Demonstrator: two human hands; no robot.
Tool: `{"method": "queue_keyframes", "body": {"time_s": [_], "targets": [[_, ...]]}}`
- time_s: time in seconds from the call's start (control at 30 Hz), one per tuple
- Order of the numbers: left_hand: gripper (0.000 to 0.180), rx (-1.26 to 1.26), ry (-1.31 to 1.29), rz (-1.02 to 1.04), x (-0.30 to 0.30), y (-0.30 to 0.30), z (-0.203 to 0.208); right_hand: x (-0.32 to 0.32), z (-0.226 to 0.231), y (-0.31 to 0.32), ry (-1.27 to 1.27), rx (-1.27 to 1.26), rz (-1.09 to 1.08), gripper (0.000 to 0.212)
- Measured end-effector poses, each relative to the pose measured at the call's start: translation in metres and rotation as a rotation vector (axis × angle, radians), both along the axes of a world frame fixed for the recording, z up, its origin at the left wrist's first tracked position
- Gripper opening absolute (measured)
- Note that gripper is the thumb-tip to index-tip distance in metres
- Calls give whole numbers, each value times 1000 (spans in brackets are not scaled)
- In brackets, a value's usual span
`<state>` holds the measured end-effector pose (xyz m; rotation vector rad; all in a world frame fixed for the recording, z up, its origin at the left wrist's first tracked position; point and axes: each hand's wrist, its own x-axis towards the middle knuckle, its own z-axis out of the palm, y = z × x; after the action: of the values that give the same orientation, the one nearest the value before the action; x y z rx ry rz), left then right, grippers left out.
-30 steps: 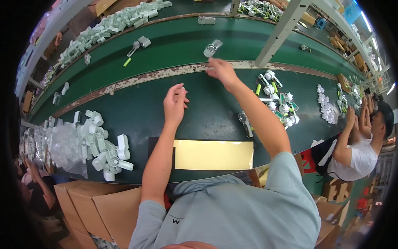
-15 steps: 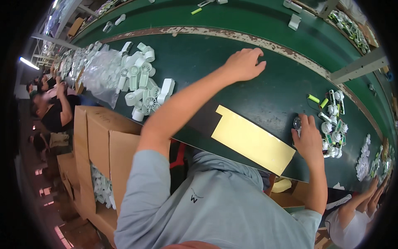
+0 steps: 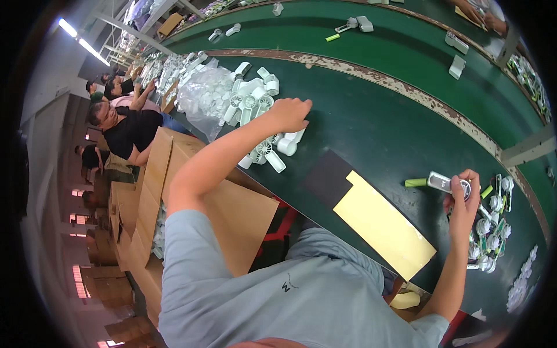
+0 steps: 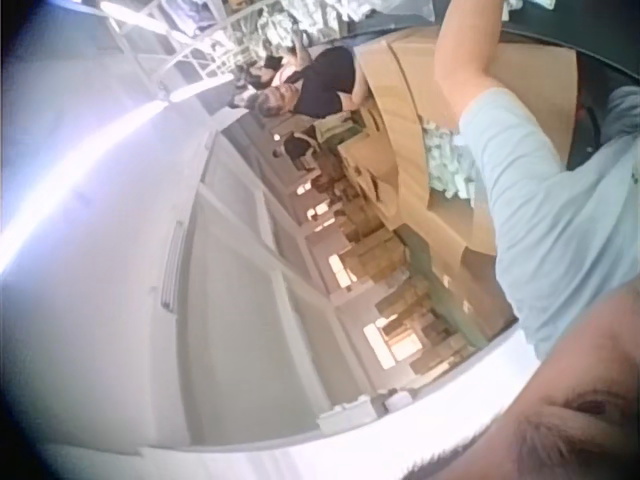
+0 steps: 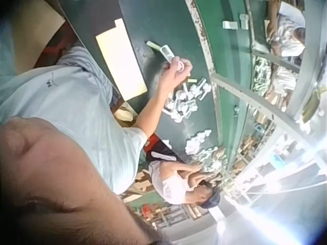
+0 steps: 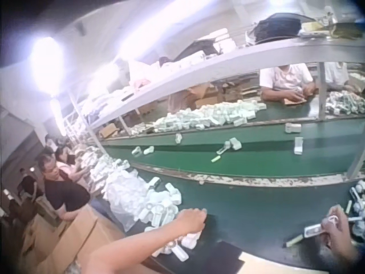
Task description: Assemble small handheld electronic fans on a factory production line.
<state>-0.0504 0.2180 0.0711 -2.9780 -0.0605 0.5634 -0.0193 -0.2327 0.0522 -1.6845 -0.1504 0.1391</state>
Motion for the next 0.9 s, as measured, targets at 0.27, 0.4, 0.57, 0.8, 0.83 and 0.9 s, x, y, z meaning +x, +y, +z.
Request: {"method": "queue_keyframes", "body": {"time_s": [0.27,0.4,0.57,0.8,0.83,0.9], "targets": [[59,27,162,-17,23,-17,20,0,-15,4,185,201,2,31],[72,-68,171,84,14,-12,13,-13,-6,-1,205,331,41,40],[60,-229,187,211,17,-4,9,-10,-20,-3,135,248,211,37],[39,-473,-59,-13,60,-9,23,-6,-13,19,104,252,253,42],[39,-544,-203,-44,67,-16,21,-5,-12,22,98,268,256,46],[45,-945,-160,207,69,-44,45,-4,-19,21,72,287,234,52]]}}
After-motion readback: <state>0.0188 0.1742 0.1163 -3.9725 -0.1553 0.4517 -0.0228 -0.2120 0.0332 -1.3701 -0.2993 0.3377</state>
